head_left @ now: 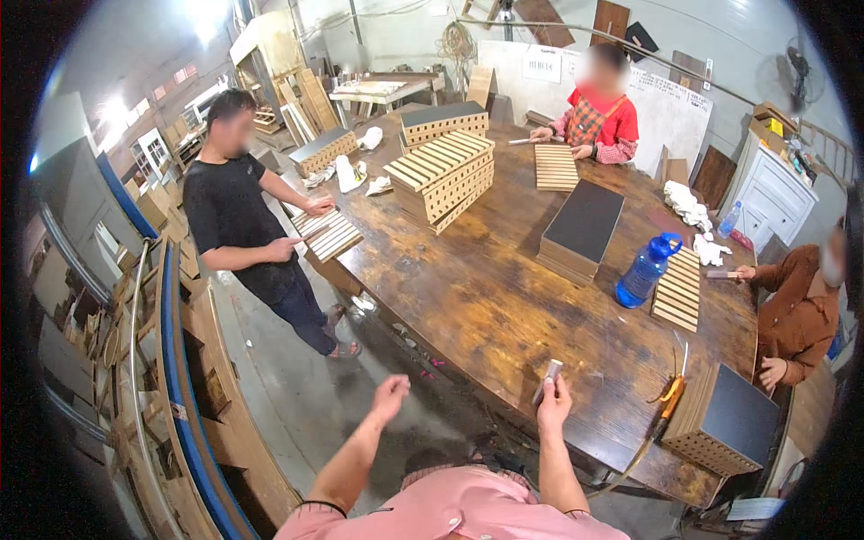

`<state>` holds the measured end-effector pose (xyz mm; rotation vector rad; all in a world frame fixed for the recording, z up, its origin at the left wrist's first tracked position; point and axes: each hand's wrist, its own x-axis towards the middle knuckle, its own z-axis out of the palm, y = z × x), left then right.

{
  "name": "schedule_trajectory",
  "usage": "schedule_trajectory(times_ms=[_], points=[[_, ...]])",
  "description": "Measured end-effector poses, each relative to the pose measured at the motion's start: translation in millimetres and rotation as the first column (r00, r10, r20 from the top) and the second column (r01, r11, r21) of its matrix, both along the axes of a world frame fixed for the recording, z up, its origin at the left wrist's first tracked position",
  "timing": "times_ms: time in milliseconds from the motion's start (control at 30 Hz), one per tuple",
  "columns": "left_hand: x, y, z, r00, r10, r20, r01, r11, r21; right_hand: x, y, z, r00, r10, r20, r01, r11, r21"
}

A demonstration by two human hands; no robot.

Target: The person carries a slatted wooden panel across a workshop to a table and sands the surface and edges of the wooden panel using a sanding block.

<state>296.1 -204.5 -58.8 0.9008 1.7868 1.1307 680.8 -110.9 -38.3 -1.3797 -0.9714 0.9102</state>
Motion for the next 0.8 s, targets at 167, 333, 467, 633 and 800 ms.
schedule_trajectory(times_ms=[167, 333, 467, 633, 800], points=[[-63, 187, 88, 0.995, -0.052, 0.086, 0.036, 0.984, 0.177, -43, 19, 8, 0.993, 0.021, 0.118, -0.013, 0.998, -0.065], [-119, 370, 161, 0.903, -0.003, 0.43, -0.095, 0.974, 0.206, -58, 25, 21, 0.955, -0.192, 0.225, 0.212, 0.975, -0.069], [-152, 491, 172, 0.771, 0.079, 0.631, -0.241, 0.955, 0.175, -72, 40, 6, 0.895, -0.443, -0.055, 0.432, 0.891, -0.142], [-150, 524, 180, 0.629, 0.052, 0.775, -0.29, 0.942, 0.172, -123, 53, 31, 0.808, -0.587, -0.052, 0.58, 0.808, -0.101], [-151, 490, 187, 0.726, -0.106, 0.679, -0.078, 0.969, 0.235, -116, 52, 5, 0.849, -0.527, 0.04, 0.526, 0.834, -0.166]])
